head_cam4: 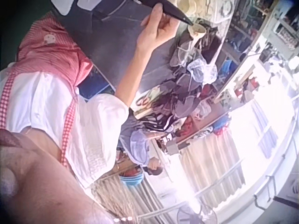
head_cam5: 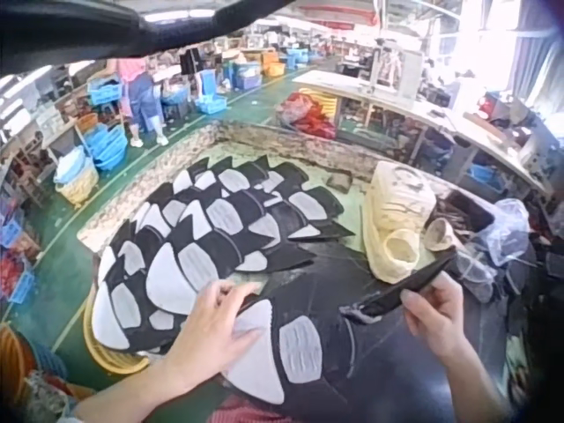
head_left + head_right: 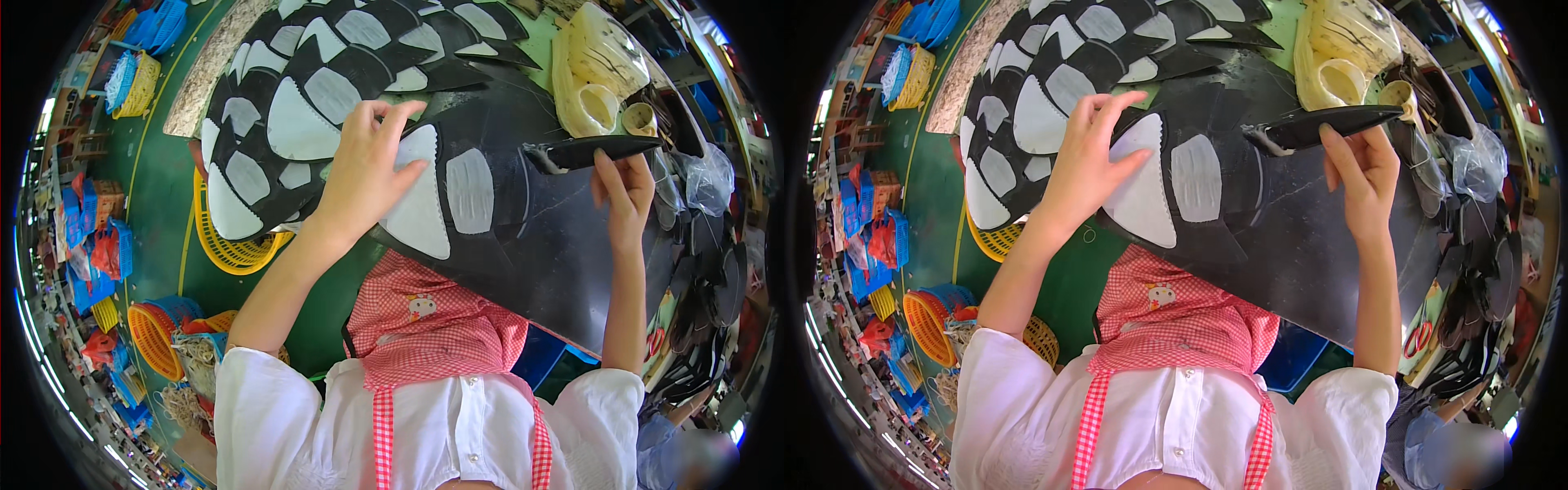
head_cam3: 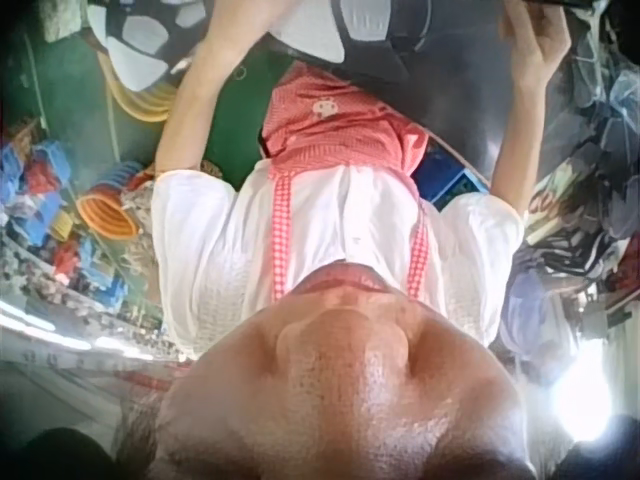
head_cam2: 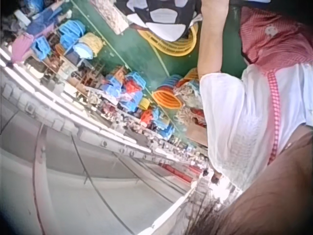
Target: Applying glue to shoe components with a brush and then carefully aligning and pressing pieces together for assembly.
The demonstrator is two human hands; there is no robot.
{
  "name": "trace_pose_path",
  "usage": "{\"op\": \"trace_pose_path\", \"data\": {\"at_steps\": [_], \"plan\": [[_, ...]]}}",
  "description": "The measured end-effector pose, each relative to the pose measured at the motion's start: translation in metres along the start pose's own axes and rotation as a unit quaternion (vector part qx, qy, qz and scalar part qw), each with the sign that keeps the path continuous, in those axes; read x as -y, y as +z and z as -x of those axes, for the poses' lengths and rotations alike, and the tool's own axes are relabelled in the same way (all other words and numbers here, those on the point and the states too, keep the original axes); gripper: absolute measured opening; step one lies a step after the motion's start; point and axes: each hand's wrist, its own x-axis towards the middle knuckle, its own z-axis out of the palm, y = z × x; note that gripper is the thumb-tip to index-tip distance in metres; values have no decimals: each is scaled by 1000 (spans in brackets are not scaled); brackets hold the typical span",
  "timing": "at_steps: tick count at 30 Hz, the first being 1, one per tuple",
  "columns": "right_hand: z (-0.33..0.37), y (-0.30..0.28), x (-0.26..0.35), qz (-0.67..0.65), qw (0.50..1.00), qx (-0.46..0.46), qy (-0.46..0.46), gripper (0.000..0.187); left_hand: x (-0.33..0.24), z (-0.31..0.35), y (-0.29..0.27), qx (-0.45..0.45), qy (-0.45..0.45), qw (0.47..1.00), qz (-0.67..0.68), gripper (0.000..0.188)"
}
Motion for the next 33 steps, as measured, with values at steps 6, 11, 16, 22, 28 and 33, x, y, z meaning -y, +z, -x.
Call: {"op": "trace_pose_path", "data": {"at_steps": [6,11,16,22,28,33], "plan": [[-4,-3,-1,7,1000,-9,7,14,-3,-6,-4,24,-36,997,58,67],[-10,-6,3,30,999,-15,-8,10,8,-4,-4,-14,103,993,-52,64],[-13,-40,6,73,994,-66,-41,6,16,53,-49,-31,-174,936,303,50],[-45,-54,-15,427,877,-134,-175,16,81,96,-88,-180,-150,946,-223,59],[-48,-89,-23,140,969,-202,-1,21,2,28,-23,5,-44,999,27,52],[-21,41,2,123,976,123,129,23,2,16,-11,60,-49,997,8,51]]}}
